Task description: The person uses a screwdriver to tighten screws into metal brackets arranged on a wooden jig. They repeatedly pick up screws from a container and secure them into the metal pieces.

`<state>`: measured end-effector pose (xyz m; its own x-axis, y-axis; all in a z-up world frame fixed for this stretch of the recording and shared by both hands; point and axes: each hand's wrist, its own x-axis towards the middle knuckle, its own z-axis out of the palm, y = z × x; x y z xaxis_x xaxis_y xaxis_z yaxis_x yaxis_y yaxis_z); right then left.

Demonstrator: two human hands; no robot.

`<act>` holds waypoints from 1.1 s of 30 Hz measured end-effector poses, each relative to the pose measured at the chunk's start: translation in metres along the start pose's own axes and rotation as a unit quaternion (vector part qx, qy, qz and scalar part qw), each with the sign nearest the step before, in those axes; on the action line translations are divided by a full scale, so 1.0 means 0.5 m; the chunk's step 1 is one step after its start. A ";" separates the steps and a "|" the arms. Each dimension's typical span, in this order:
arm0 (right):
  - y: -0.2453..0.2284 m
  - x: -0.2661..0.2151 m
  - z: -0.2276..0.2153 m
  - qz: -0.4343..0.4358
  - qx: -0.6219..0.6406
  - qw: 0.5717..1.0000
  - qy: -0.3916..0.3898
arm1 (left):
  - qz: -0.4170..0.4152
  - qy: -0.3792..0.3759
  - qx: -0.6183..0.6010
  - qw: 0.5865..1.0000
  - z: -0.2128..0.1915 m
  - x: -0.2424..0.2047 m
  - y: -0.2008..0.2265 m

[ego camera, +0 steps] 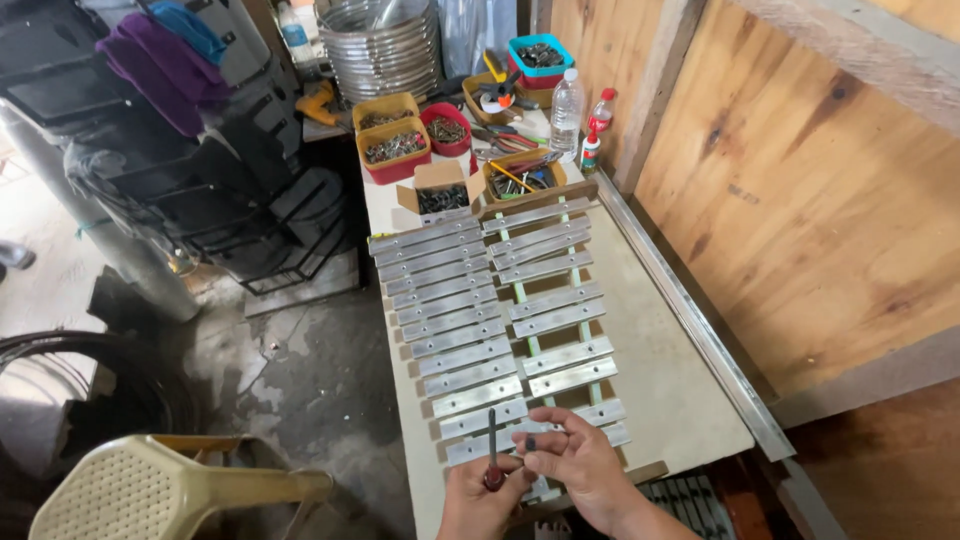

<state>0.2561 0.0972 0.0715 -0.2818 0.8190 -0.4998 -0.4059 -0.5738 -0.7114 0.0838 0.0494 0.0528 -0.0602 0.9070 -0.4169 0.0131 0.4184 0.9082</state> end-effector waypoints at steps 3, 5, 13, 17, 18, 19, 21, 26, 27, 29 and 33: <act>-0.032 -0.001 -0.016 -0.036 -0.082 0.996 -0.016 | 0.040 0.054 0.080 0.994 0.027 -0.001 0.003; -0.039 0.006 -0.024 -0.056 -0.125 0.990 -0.027 | 0.030 0.072 0.092 0.993 0.035 -0.001 0.007; -0.030 0.026 -0.036 -0.088 -0.137 0.981 -0.104 | 0.069 0.063 -0.030 0.995 0.039 -0.016 0.017; -0.027 0.030 -0.011 -0.006 -0.122 0.990 -0.065 | 0.071 0.097 0.014 0.993 0.037 -0.021 0.024; -0.013 0.038 -0.011 -0.022 -0.095 0.995 -0.038 | 0.072 0.106 0.036 0.991 0.037 -0.023 0.030; 0.001 0.046 -0.012 -0.040 -0.067 0.997 -0.010 | 0.074 0.113 0.058 0.989 0.038 -0.024 0.036; 0.003 0.049 -0.007 -0.038 -0.060 0.997 -0.009 | 0.053 0.120 0.053 0.990 0.035 -0.017 0.026; -0.002 0.051 0.003 -0.033 -0.062 0.998 -0.007 | -0.026 0.171 0.114 0.978 0.027 -0.023 0.055; -0.002 0.053 0.004 -0.032 -0.058 0.998 -0.011 | 0.049 0.183 0.121 0.974 0.025 -0.016 0.038; 0.002 0.057 0.007 -0.029 -0.055 0.998 -0.015 | 0.122 0.196 0.125 0.965 0.024 -0.008 0.017; 0.006 0.060 0.010 -0.002 0.006 1.000 -0.024 | 0.259 0.203 0.149 0.932 0.021 -0.010 0.019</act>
<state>0.2419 0.1202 0.0570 -0.3207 0.8210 -0.4722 -0.4171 -0.5701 -0.7079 0.0949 0.0494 0.0628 -0.3412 0.9230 0.1777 0.4193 -0.0198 0.9076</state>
